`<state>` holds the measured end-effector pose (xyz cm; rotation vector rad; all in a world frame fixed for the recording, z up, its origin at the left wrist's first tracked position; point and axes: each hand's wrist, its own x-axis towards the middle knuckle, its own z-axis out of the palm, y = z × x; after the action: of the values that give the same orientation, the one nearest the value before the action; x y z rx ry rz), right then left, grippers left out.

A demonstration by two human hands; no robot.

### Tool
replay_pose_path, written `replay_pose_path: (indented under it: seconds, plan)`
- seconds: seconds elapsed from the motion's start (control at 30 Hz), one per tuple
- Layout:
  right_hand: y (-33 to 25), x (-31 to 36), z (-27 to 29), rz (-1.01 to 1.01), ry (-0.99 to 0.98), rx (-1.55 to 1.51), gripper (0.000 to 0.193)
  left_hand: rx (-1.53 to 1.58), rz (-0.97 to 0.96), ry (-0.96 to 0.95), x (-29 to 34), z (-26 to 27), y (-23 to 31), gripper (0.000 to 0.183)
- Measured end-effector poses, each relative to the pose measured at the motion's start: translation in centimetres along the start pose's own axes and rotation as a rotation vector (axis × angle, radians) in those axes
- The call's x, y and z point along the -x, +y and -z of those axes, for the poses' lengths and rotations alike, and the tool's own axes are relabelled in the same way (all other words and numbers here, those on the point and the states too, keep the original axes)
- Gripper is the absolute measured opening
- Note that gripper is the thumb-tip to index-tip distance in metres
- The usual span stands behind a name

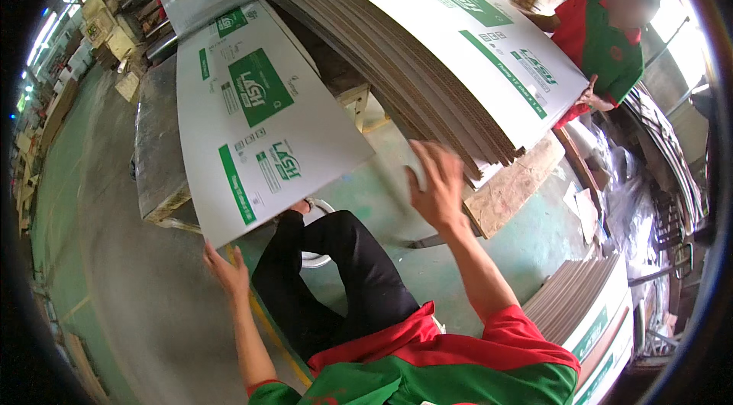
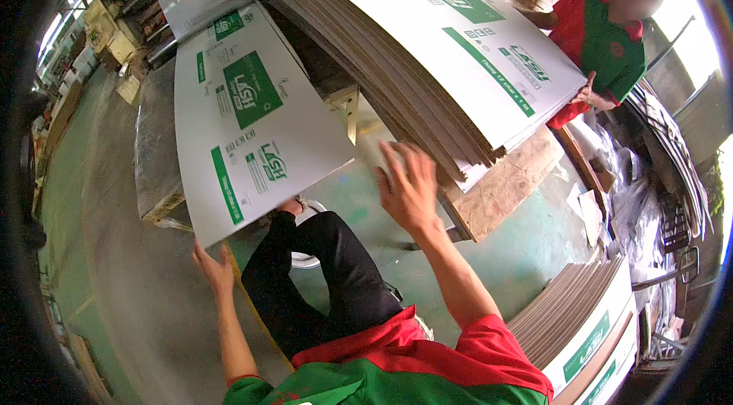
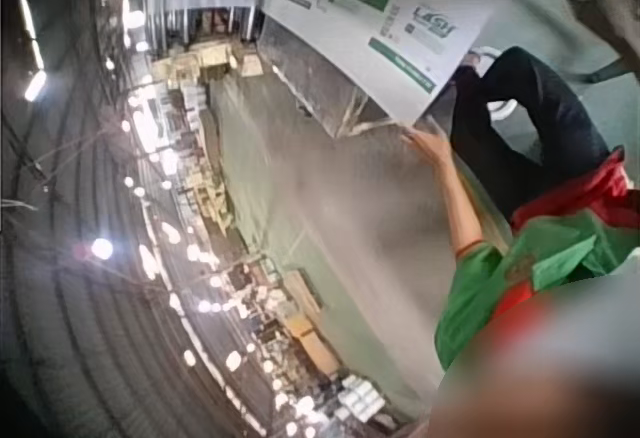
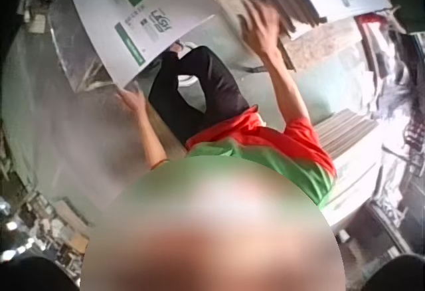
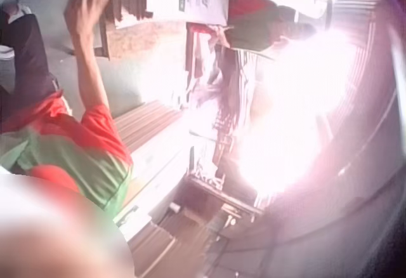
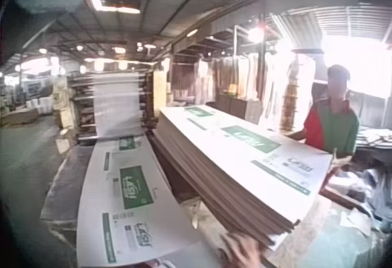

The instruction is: The person repeatedly picks up large flat cardboard sheets from a table and places them onto a growing stack. The action is continuous and repetitive throughout the clip, with both hands used to lift and align each sheet before setting it down.

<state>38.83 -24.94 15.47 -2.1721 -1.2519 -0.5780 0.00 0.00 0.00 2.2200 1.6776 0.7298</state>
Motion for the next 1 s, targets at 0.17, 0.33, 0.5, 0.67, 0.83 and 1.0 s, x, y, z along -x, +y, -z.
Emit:
replay_pose_path:
  seconds: [0.17,0.33,0.5,0.67,0.83,1.0]
  plan:
    - [6.1,0.5,7.8,-0.133,0.268,0.501,0.052,0.357,-0.179,-0.148,9.2,-1.0,0.7,0.053]
    - [4.1,-6.3,12.7,-0.135,0.103,0.51,0.02,0.502,-0.214,-0.274,11.5,-0.9,5.2,0.042]
    - [-8.6,-5.6,12.2,0.637,0.208,0.324,0.029,1.501,0.063,-0.609,7.9,3.7,16.3,0.054]
    - [-9.2,2.6,16.8,0.376,0.294,-0.13,0.036,2.066,0.002,-0.717,3.7,11.5,17.4,0.064]
    - [4.7,8.0,22.0,-0.689,0.146,0.51,0.057,1.52,0.198,-0.744,5.0,14.6,15.4,0.066]
    - [9.0,10.4,18.8,-0.774,0.547,0.003,0.04,1.356,0.454,-0.745,6.7,17.7,14.3,0.064]
